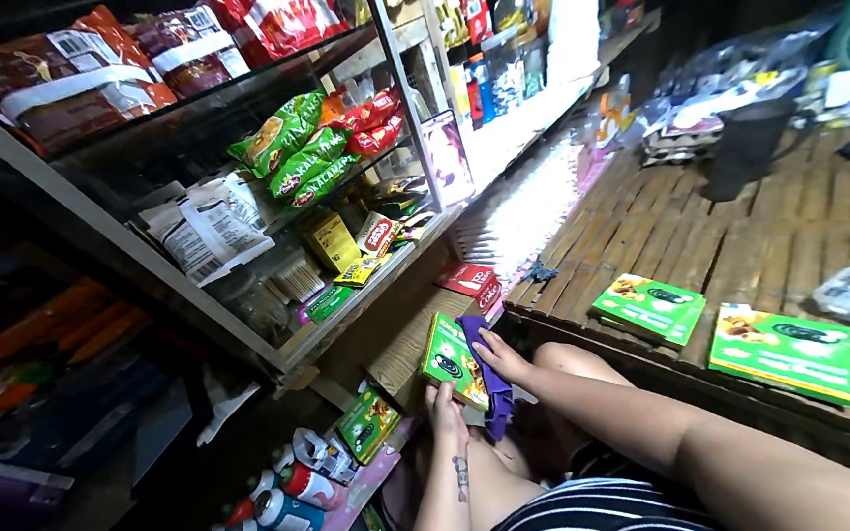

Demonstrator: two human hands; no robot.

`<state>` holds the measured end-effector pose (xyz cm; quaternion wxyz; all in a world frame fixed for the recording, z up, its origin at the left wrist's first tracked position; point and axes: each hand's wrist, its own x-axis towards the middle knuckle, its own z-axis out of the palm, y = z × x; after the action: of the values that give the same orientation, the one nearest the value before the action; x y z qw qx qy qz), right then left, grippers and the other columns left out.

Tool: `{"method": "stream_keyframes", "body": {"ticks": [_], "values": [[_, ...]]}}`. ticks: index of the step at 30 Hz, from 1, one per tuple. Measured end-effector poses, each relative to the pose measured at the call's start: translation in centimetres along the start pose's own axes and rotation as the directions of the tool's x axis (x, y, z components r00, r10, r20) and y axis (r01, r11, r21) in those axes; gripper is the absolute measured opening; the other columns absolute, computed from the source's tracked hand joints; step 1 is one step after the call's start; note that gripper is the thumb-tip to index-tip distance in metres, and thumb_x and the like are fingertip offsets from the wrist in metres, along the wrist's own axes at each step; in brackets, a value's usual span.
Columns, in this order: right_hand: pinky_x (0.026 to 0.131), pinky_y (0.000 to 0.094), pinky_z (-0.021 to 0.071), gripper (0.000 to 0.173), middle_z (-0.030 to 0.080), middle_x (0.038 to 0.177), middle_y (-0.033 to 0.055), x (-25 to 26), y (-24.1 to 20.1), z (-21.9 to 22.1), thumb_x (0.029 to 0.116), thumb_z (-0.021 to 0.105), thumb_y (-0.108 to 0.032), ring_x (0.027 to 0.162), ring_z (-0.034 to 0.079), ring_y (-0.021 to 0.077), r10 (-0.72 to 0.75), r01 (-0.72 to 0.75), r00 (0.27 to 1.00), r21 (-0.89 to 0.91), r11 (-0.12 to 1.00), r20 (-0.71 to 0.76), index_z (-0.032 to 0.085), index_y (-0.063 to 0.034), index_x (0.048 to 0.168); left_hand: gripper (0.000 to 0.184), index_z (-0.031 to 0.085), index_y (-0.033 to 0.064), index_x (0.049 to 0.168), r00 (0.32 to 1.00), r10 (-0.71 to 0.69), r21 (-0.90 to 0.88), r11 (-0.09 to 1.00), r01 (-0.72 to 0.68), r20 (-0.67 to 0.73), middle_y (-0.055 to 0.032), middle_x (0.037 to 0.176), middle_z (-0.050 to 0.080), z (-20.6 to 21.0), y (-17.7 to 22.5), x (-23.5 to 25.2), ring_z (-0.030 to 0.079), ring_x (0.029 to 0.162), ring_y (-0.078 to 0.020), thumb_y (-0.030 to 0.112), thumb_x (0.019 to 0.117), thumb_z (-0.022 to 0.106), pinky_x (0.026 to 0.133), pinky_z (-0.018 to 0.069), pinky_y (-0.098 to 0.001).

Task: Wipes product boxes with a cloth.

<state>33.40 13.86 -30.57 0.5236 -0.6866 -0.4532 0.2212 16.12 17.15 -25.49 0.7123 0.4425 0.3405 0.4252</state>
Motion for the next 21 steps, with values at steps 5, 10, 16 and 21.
{"method": "stream_keyframes", "body": {"ticks": [5, 10, 16, 21], "values": [[0.112, 0.0429, 0.0456, 0.077, 0.032, 0.162, 0.0204, -0.6, -0.4, 0.0, 0.105, 0.05, -0.039, 0.141, 0.048, 0.0256, 0.177, -0.171, 0.983, 0.594, 0.786, 0.048, 0.01, -0.0081, 0.163, 0.031, 0.052, -0.0025, 0.122, 0.993, 0.096, 0.009, 0.995, -0.097, 0.067, -0.0153, 0.106, 0.063, 0.9, -0.2, -1.2, 0.064, 0.091, -0.0203, -0.001, 0.0916, 0.054, 0.077, 0.0556, -0.0365], [0.103, 0.0457, 0.0518, 0.075, 0.035, 0.161, 0.0144, -0.5, -0.9, -1.1, 0.1057, 0.048, -0.042, 0.134, 0.054, 0.0249, 0.323, -0.283, 0.942, 0.746, 0.603, 0.096, 0.006, -0.0198, 0.164, 0.045, 0.044, -0.0041, 0.136, 0.967, 0.07, 0.093, 0.991, -0.096, 0.247, -0.0176, 0.122, 0.061, 0.9, -0.9, -1.4, 0.062, 0.107, -0.0197, 0.003, 0.0944, 0.06, 0.093, 0.0531, -0.0363], [0.107, 0.0431, 0.0489, 0.077, 0.03, 0.165, 0.0139, -0.1, -1.0, -1.8, 0.104, 0.053, -0.041, 0.139, 0.049, 0.0232, 0.361, -0.217, 0.932, 0.746, 0.63, -0.034, 0.011, -0.0162, 0.164, 0.096, 0.013, 0.0055, 0.161, 0.893, -0.027, 0.198, 0.978, -0.071, 0.45, -0.0175, 0.156, 0.039, 0.6, -0.4, -1.7, 0.051, 0.133, -0.0202, 0.049, 0.0916, 0.063, 0.11, 0.0452, -0.0391], [0.105, 0.0386, 0.0504, 0.073, 0.04, 0.157, 0.0168, -0.1, -1.5, -1.9, 0.1045, 0.054, -0.037, 0.133, 0.054, 0.0211, 0.328, -0.189, 0.943, 0.707, 0.682, -0.064, 0.017, -0.012, 0.162, 0.081, 0.019, 0.0053, 0.161, 0.905, -0.082, 0.262, 0.964, -0.034, 0.418, -0.0192, 0.157, 0.038, 0.6, 0.7, -1.3, 0.053, 0.132, -0.0239, 0.058, 0.1018, 0.039, 0.106, 0.0489, -0.0414]]}}
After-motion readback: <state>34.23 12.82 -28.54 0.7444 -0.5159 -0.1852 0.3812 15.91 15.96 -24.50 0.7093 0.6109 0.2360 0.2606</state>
